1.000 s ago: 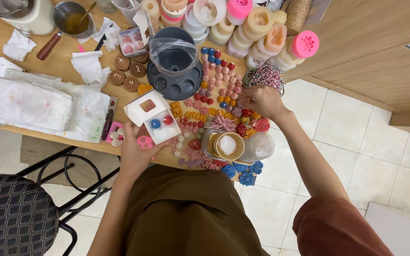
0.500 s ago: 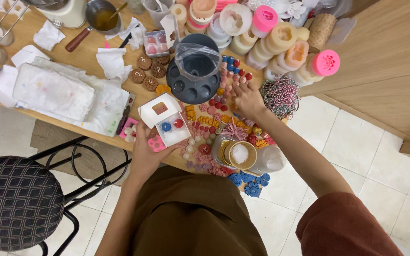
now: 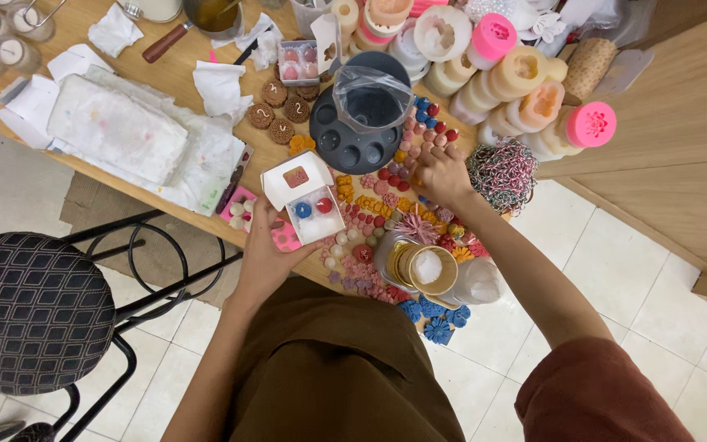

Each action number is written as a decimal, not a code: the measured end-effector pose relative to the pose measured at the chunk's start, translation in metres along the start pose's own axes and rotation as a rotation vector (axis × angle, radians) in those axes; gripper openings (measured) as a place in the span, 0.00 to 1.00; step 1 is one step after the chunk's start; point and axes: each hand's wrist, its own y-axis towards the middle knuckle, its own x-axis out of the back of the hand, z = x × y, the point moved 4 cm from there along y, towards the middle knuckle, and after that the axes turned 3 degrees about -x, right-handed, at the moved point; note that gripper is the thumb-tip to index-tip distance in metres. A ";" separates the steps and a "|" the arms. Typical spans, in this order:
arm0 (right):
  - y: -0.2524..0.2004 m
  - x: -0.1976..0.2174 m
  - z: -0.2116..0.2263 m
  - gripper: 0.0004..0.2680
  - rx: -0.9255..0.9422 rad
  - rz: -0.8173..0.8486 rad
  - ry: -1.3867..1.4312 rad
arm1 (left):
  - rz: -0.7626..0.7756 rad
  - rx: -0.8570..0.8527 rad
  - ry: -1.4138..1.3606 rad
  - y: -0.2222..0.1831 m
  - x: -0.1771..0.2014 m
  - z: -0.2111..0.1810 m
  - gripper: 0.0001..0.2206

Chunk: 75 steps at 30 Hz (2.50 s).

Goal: The person assembles a white cardboard gift box, places various small decorative candles inside, and folds the lid to close it.

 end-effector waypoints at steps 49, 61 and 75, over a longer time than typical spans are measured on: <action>0.004 0.251 0.167 0.07 -0.659 -0.299 0.421 | 0.134 -0.193 -0.195 0.026 -0.026 -0.011 0.48; 0.005 0.265 0.158 0.08 -0.553 -0.259 0.421 | 0.201 -0.212 -0.289 0.034 -0.025 -0.017 0.49; -0.079 0.331 0.091 0.06 -0.767 -0.235 0.592 | -0.145 -0.003 -0.187 0.052 0.068 0.005 0.49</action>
